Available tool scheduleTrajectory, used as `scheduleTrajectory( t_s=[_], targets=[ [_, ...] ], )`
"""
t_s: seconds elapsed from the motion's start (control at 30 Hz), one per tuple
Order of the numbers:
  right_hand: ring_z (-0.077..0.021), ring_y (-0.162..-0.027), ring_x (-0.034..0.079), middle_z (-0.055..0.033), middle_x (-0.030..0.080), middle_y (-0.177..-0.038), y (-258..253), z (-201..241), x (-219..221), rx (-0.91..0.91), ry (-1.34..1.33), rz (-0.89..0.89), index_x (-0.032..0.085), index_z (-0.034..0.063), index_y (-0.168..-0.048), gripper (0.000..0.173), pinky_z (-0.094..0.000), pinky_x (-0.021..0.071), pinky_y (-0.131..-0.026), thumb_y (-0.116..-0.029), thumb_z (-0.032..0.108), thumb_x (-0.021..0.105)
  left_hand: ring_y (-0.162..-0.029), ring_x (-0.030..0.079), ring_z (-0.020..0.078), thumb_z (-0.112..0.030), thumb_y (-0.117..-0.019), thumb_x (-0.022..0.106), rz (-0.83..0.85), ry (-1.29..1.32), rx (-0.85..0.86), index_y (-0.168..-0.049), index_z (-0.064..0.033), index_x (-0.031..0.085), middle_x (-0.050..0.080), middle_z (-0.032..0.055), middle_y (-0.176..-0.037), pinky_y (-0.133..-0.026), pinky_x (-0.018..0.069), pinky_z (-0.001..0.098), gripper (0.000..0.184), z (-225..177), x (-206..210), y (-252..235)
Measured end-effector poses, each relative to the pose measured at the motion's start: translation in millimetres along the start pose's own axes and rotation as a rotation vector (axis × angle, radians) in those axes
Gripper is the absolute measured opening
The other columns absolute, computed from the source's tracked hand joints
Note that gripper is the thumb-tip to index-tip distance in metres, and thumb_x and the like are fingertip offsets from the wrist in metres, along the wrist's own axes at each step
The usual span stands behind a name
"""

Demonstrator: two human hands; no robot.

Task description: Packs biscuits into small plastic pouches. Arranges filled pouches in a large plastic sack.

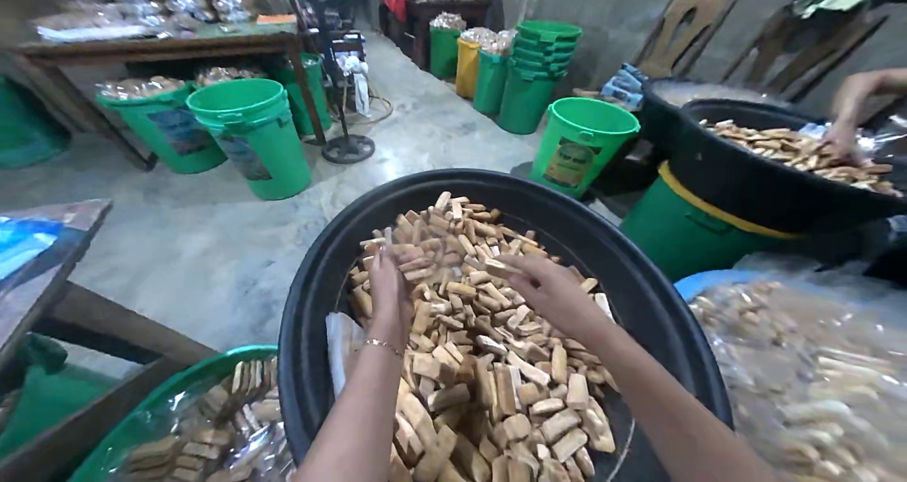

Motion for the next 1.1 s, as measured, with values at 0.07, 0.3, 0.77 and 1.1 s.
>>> scheduleTrajectory(
  t_s=[0.07, 0.3, 0.77, 1.1],
  targets=[
    [-0.0090, -0.085, 0.066, -0.0090, 0.070, -0.108, 22, 17, -17, -0.144, -0.132, -0.262, 0.065, 0.0036, -0.127, 0.030, -0.0254, 0.0551, -0.077, -0.0999, 0.016, 0.060, -0.064, 0.062, 0.0120, -0.026, -0.1134, 0.030, 0.028, 0.016, 0.023, -0.130, 0.0009, 0.049, 0.065, 0.0072, -0.083, -0.059, 0.0530, 0.0279, 0.036, 0, 5, 6],
    [-0.0365, -0.116, 0.061, -0.0212, 0.063, -0.124, 4, 28, 14, -0.549, 0.167, -0.595, 0.080, 0.0103, -0.099, 0.015, -0.0481, 0.0531, -0.096, -0.0925, 0.022, 0.072, -0.072, 0.065, 0.0097, -0.024, -0.1134, 0.028, 0.200, -0.099, 0.146, -0.120, 0.0027, 0.054, 0.067, 0.0052, -0.087, -0.067, 0.0556, 0.0275, 0.038, 6, 18, 28],
    [-0.0492, -0.138, 0.045, -0.0296, 0.054, -0.141, -76, -23, 90, -0.040, 0.539, 0.333, 0.054, -0.0034, -0.140, 0.041, -0.0669, 0.0336, -0.111, -0.0989, -0.004, 0.051, -0.073, 0.063, 0.0139, -0.028, -0.1137, 0.028, -0.191, 0.104, 0.205, -0.124, 0.0002, 0.050, 0.060, 0.0087, -0.089, -0.068, 0.0553, 0.0314, 0.038, -8, -25, -15],
    [-0.0268, -0.095, 0.069, -0.0210, 0.070, -0.106, -36, -20, 32, -0.215, -0.015, -0.298, 0.072, -0.0045, -0.112, 0.024, -0.0392, 0.0570, -0.085, -0.0964, 0.011, 0.063, -0.073, 0.064, 0.0154, -0.029, -0.1134, 0.030, -0.147, 0.138, 0.023, -0.125, -0.0005, 0.052, 0.063, 0.0105, -0.091, -0.066, 0.0554, 0.0310, 0.038, -4, -16, -12]
  ],
)
Point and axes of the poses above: each hand's wrist, its own y-axis away from the middle knuckle, its own x-axis out of the palm, z = x × y, the point moved 3 cm from there along -y, towards the middle knuckle
